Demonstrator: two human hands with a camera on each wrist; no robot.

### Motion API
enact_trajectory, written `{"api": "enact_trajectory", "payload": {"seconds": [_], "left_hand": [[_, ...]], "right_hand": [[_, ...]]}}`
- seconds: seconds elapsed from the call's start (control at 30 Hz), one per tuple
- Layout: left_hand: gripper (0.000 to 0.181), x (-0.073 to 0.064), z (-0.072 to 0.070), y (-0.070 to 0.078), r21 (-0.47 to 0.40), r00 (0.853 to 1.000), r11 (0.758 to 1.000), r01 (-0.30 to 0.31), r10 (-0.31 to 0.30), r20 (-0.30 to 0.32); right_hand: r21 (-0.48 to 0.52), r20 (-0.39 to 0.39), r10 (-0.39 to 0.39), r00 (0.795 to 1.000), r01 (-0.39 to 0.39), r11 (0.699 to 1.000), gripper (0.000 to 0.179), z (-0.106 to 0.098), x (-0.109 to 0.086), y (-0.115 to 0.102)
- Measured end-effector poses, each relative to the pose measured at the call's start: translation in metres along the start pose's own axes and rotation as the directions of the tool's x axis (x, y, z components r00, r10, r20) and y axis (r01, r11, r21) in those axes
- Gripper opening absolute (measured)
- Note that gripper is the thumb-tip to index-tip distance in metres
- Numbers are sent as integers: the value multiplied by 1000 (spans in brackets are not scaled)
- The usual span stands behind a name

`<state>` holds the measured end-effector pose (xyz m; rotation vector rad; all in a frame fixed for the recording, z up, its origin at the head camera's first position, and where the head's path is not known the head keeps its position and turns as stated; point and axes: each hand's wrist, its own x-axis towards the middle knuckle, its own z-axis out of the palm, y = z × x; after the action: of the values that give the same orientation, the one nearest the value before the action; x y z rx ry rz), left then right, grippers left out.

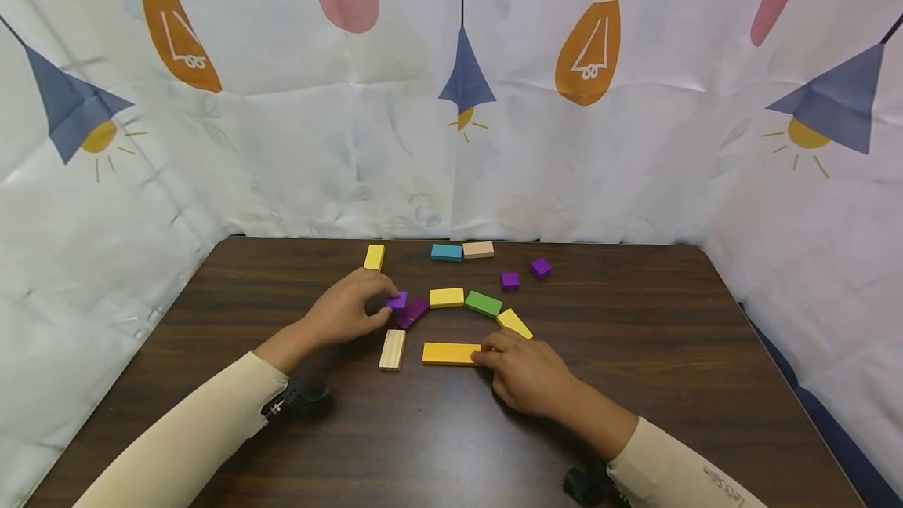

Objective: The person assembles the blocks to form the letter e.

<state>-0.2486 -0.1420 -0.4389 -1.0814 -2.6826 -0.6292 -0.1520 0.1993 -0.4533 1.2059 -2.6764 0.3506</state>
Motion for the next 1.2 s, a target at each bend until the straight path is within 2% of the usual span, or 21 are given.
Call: {"api": "enact_trajectory", "payload": {"seconds": [0.4,0.73,1.2], "left_hand": [[18,-15,2,22,-43,998,997,-61,61,8],[18,-21,10,36,-59,993,991,-117,118,19],[19,-27,19,42,-54,995,996,-75,78,56]], "right_hand": [[-8,-32,-23,999,23,1000,36,1,1,0],[-10,-13,-12,1000,12,1000,36,0,-1,0],[-6,-10,-11,1000,11,1000,35,1,-1,0]]}}
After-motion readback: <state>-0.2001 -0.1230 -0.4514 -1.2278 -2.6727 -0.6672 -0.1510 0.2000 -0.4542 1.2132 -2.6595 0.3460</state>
